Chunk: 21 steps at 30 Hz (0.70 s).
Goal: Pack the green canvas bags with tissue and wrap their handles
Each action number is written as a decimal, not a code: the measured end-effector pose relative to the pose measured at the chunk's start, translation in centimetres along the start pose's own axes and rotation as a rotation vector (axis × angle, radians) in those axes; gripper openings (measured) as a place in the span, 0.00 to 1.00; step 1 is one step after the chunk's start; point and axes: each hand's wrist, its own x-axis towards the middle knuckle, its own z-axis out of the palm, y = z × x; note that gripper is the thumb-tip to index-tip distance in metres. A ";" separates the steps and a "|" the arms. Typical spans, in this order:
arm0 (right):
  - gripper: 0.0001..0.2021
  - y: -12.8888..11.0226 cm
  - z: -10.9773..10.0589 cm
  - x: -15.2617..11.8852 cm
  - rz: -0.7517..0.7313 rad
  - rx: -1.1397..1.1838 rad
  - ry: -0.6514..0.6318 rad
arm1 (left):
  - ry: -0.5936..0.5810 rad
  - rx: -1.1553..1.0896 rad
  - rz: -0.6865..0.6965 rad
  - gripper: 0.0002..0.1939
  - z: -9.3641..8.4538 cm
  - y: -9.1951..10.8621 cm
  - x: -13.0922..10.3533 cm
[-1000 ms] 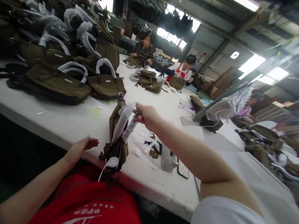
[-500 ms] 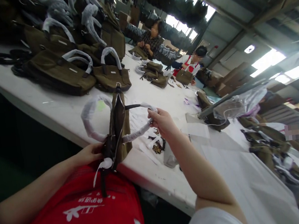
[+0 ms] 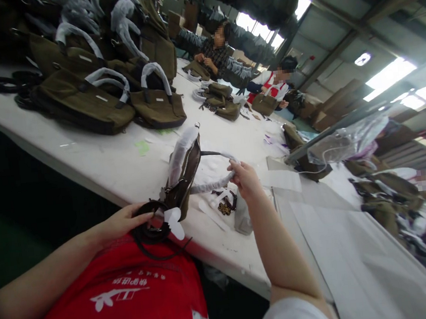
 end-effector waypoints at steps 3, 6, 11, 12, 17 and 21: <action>0.17 0.7 -0.3 -0.5 0.010 0.064 0.010 | 0.022 0.117 0.052 0.26 0.0 -0.3 0.6; 0.21 1.4 -0.3 -1.0 0.016 0.108 0.010 | 0.030 0.190 0.086 0.25 -0.1 -0.3 1.0; 0.27 2.7 0.8 -3.4 -0.157 -0.102 0.124 | 0.037 0.146 0.066 0.24 0.5 -0.4 1.5; 0.28 3.0 1.2 -4.4 -0.281 -0.190 0.212 | 0.036 0.143 0.065 0.24 0.6 -0.5 1.7; 0.22 4.3 4.7 -11.9 -0.805 -0.396 0.598 | 0.080 0.280 0.101 0.24 0.4 -1.2 2.2; 0.20 4.8 7.9 -16.6 -0.865 -0.487 0.275 | 0.137 0.403 0.124 0.27 0.7 -0.7 2.3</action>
